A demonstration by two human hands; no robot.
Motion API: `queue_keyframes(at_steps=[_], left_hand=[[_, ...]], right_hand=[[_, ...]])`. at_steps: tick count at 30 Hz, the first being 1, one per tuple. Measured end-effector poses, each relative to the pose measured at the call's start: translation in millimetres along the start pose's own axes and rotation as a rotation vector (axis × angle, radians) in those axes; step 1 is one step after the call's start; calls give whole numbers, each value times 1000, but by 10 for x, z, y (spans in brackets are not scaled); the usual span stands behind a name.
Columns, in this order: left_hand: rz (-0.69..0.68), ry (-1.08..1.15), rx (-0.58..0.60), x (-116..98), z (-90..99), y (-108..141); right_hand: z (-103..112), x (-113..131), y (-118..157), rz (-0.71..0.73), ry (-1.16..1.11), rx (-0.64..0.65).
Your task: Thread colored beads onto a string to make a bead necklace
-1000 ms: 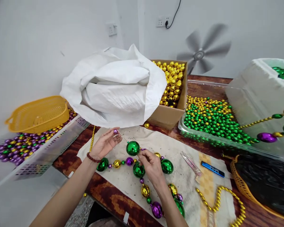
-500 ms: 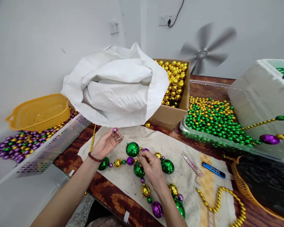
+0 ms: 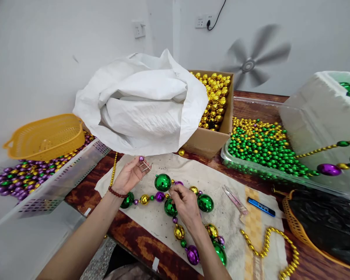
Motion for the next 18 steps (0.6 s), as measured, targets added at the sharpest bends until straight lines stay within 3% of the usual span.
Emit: queue_keyframes(at_steps=[8, 14, 18], left_hand=[[-55, -104, 1, 8, -24, 28], [-109, -217, 40, 167, -193, 55], [-241, -239, -56, 303, -302, -36]], right_hand=[[-27, -7, -28, -43, -38, -34], [-217, 51, -286, -101, -120, -33], [-348, 70, -428, -132, -165, 46]])
Point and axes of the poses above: each hand's wrist, its own y-axis away from the middle knuckle, its own z-axis out of the back of the hand, x = y × z, the point moved 2 cm from there along -y, towards the middle knuckle, and after that the axes turned 1 degree about -x, right-handed, at the moved point
